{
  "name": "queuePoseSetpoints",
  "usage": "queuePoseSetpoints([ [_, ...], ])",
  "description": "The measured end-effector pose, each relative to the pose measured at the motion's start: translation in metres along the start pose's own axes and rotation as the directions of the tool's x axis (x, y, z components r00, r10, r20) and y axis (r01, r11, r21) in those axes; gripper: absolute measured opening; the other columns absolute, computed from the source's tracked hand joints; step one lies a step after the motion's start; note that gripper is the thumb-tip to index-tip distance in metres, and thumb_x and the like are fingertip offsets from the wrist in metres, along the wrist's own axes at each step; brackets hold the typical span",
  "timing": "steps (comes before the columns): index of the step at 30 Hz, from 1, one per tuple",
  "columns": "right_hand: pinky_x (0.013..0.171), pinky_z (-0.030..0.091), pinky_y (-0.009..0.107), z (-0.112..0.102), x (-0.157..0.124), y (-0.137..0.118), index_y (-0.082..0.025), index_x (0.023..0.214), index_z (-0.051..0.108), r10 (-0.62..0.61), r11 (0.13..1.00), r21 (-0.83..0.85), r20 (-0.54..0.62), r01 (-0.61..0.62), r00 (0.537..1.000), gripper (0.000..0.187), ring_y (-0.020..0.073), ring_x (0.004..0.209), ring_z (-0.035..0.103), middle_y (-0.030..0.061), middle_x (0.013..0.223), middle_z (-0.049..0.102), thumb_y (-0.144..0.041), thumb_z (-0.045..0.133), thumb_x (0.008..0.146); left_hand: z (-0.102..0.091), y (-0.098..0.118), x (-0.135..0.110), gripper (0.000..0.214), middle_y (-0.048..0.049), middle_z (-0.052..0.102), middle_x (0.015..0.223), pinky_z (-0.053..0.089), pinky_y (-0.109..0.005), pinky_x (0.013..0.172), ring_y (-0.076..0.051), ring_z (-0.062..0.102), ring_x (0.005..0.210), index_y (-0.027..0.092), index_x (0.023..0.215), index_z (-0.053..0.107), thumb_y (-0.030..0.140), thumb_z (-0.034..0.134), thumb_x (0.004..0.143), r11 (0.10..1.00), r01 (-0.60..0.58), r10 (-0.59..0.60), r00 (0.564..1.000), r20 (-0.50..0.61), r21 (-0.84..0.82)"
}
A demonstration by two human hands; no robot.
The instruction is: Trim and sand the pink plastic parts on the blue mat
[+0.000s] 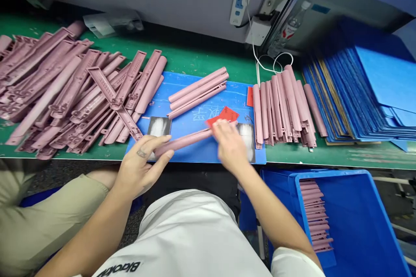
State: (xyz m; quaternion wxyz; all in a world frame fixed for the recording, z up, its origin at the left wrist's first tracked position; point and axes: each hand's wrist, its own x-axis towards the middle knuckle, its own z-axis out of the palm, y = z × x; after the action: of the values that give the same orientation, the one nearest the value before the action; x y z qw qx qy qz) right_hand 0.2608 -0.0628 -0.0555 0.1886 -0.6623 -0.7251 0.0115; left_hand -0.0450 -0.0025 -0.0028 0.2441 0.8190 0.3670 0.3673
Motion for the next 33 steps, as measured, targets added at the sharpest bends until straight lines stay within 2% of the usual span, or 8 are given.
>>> queuePoseSetpoints([
  [5,0.135,0.038,0.064,0.005,0.021,0.025,-0.019,0.176,0.037,0.068,0.996,-0.048,-0.027,-0.069,0.997,0.076,0.0322,0.163,0.047,0.0153,0.171,0.054,-0.005,0.039,0.102,0.002,-0.021,0.004,0.043,-0.0022,0.079,0.087,0.056,-0.028,0.073,-0.017,0.071,0.073,0.019,0.128,0.081,0.052,0.07,0.102,0.916,0.396,-0.388,0.915,0.112,-0.062],
  [8,0.134,0.041,0.063,0.012,0.029,-0.001,-0.019,0.175,0.038,0.074,0.995,-0.062,-0.053,-0.077,0.996,0.075,0.0325,0.161,0.05,0.0156,0.17,0.055,-0.005,0.04,0.101,0.002,-0.017,0.005,0.054,0.0032,0.07,0.069,0.052,-0.026,0.062,-0.015,0.06,0.058,0.019,0.133,0.08,0.054,0.079,0.092,0.875,0.464,-0.439,0.881,0.178,-0.137],
  [14,0.138,0.037,0.054,0.02,0.018,-0.067,-0.034,0.175,0.04,-0.282,0.949,0.127,-0.064,0.288,0.957,0.075,0.0266,0.163,0.047,0.0046,0.173,0.053,-0.012,0.046,0.104,0.004,0.006,0.004,0.028,-0.0027,0.082,0.087,0.058,-0.023,0.068,-0.015,0.071,0.068,0.017,0.114,0.085,0.034,0.072,0.096,0.91,0.331,-0.315,0.944,0.101,-0.251],
  [18,0.134,0.038,0.068,0.011,0.024,-0.042,-0.024,0.17,0.05,-0.043,0.995,0.085,-0.133,0.054,0.99,0.074,0.0314,0.157,0.056,0.0131,0.162,0.065,-0.004,0.035,0.1,0.006,0.007,0.0,0.032,-0.0015,0.081,0.083,0.057,-0.022,0.063,-0.011,0.064,0.058,0.015,0.122,0.083,0.033,0.078,0.096,0.938,0.289,-0.29,0.957,0.021,-0.192],
  [23,0.136,0.041,0.057,0.01,0.023,-0.029,-0.032,0.175,0.04,-0.189,0.972,0.143,0.003,0.187,0.982,0.08,0.0239,0.16,0.051,0.0029,0.167,0.06,-0.008,0.041,0.099,0.003,0.006,-0.003,0.028,-0.0022,0.081,0.087,0.056,-0.023,0.063,-0.012,0.066,0.06,0.017,0.122,0.08,0.035,0.071,0.102,0.968,0.23,-0.22,0.971,0.091,-0.104],
  [28,0.136,0.037,0.066,0.007,0.036,-0.005,-0.021,0.167,0.054,0.038,0.999,0.029,0.021,-0.038,0.999,0.074,0.0298,0.16,0.052,0.0119,0.164,0.062,-0.003,0.042,0.096,0.002,-0.001,0.0,0.033,0.0047,0.069,0.063,0.047,-0.029,0.05,-0.016,0.058,0.044,0.02,0.117,0.075,0.049,0.066,0.104,0.951,0.277,-0.302,0.93,0.211,0.14],
  [31,0.138,0.038,0.056,0.004,0.039,0.006,-0.024,0.163,0.06,-0.06,0.996,0.063,0.066,0.056,0.996,0.069,0.0273,0.162,0.049,0.0075,0.169,0.057,-0.006,0.047,0.098,0.003,-0.014,0.004,0.035,-0.0058,0.086,0.093,0.06,-0.034,0.074,-0.026,0.082,0.08,0.019,0.12,0.076,0.049,0.062,0.108,0.972,0.093,-0.144,0.962,0.233,0.217],
  [33,0.136,0.04,0.06,0.002,0.037,0.015,-0.02,0.164,0.058,0.024,0.999,0.047,0.008,-0.025,1.0,0.069,0.0297,0.161,0.051,0.0113,0.168,0.057,-0.005,0.043,0.099,0.003,-0.026,0.01,0.037,-0.0102,0.086,0.115,0.062,-0.035,0.089,-0.028,0.083,0.099,0.019,0.127,0.076,0.048,0.062,0.11,0.981,0.015,-0.049,0.984,0.171,0.193],
])
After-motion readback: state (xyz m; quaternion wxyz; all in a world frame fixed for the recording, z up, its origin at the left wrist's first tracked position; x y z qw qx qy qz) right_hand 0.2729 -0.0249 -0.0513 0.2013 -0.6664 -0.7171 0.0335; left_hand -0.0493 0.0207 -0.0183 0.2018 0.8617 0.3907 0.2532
